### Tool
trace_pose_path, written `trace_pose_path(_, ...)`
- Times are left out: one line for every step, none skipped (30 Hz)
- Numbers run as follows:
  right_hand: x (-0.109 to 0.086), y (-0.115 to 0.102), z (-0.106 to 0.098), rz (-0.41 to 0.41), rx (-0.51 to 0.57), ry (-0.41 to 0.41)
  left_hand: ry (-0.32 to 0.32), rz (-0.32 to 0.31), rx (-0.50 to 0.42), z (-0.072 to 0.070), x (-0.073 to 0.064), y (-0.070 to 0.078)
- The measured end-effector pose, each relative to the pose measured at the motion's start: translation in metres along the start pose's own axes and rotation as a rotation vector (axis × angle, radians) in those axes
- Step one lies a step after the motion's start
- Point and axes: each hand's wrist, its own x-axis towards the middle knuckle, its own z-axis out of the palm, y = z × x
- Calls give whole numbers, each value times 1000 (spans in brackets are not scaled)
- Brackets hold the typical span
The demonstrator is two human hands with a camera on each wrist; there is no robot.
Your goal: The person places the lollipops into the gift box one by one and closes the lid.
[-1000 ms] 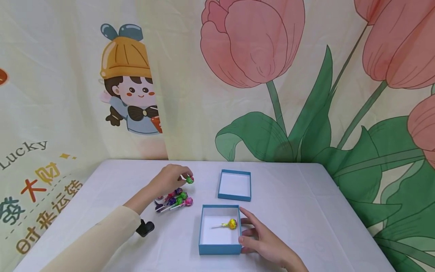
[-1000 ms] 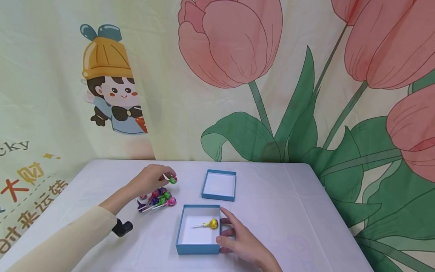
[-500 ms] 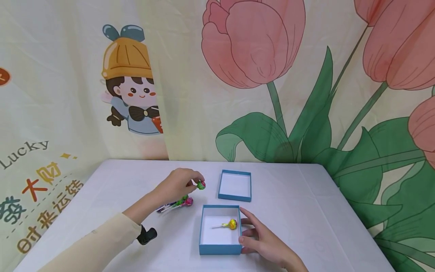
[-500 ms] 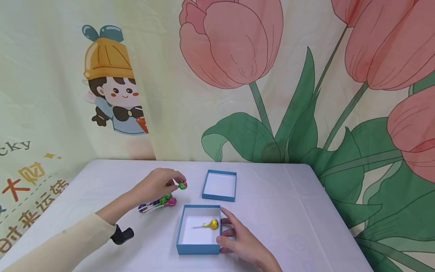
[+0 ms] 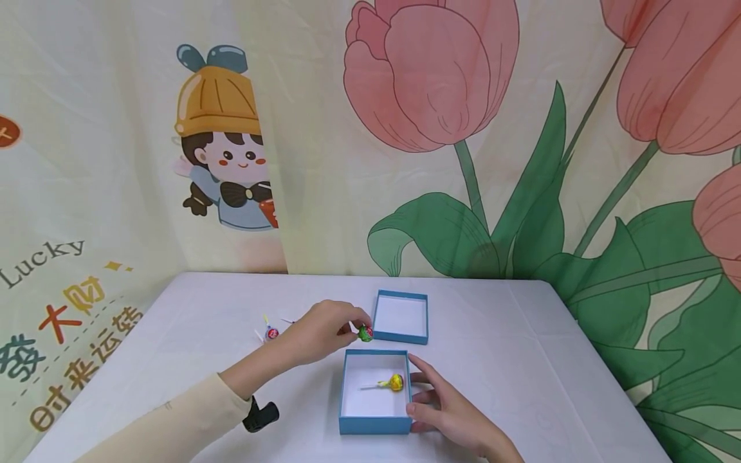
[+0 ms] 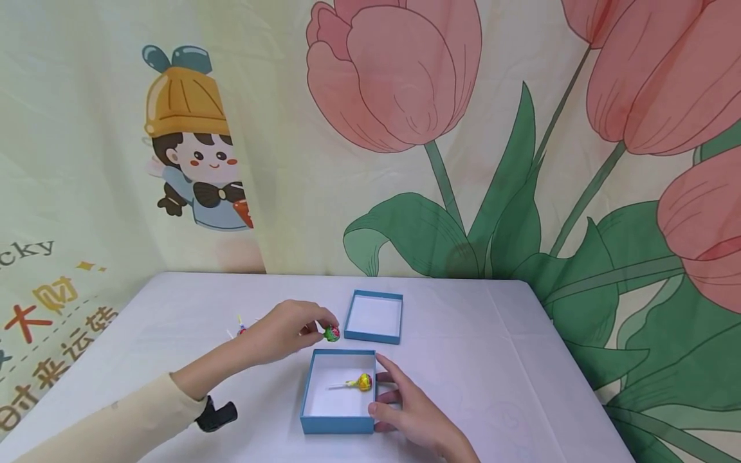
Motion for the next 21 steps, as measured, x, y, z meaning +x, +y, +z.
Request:
trace_pose_path(0, 0, 0, 0, 0, -1, -8, 4, -4, 2, 0, 2)
trace_pose_path(0, 0, 0, -1, 2, -2, -16, 5, -8, 3, 0, 3)
trace_pose_path(0, 0, 0, 0, 0, -2, -23, 8, -12, 5, 0, 5)
trace_pose_path(0, -1, 0, 0, 1, -3, -29, 11, -18, 7, 0, 6)
trace_pose_path(-1, -1, 0, 1, 3, -4, -36, 7, -23, 9, 0, 7)
trace_pose_path(-1, -1, 0, 1, 5, -5, -42, 12, -29, 11, 0, 8)
trace_pose_path(-1, -1, 0, 2, 9, -6, -49, 15, -34, 13, 0, 10)
trace_pose_path(-1, -1, 0, 2, 10, -6, -55, 20, -44, 16, 0, 11)
trace_pose_path(-1, -1, 0, 2, 11, -7, -62, 24, -52, 18, 0, 12)
trace_pose_path(-1, -1, 0, 1, 15, -8, -67, 28, -61, 20, 0, 14)
trace_pose_path(-1, -1, 0, 2, 15, -9, -74, 28, -68, 23, 0, 15)
trace_pose_path(-1, -1, 0, 2, 14, -9, -78, 31, -76, 25, 0, 16)
trace_pose_path(-1, -1, -1, 2, 15, -10, -85, 30, -82, 27, 1, 17)
trace_pose_path(-1, -1, -1, 1, 13, -11, -90, 31, -85, 30, 1, 18)
trace_pose_path(-1, -1, -1, 2, 15, -13, -96, 30, -87, 32, 1, 19)
trace_pose_path(-1, -1, -1, 1, 15, -14, -102, 33, -88, 34, 1, 20)
trace_pose_path(-1, -1, -1, 1, 15, -15, -108, 36, -90, 36, 2, 21)
trace_pose_path(-1, -1, -1, 1, 15, -15, -111, 43, -95, 38, 2, 22)
trace_pose_path(-1, -1, -1, 1, 15, -15, -116, 46, -96, 39, 2, 23)
trace_pose_path(-1, -1, -1, 0, 17, -16, -120, 51, -98, 41, 2, 23)
trace_pose_path(-1, -1, -1, 0, 20, -18, -123, 55, -107, 43, 2, 24)
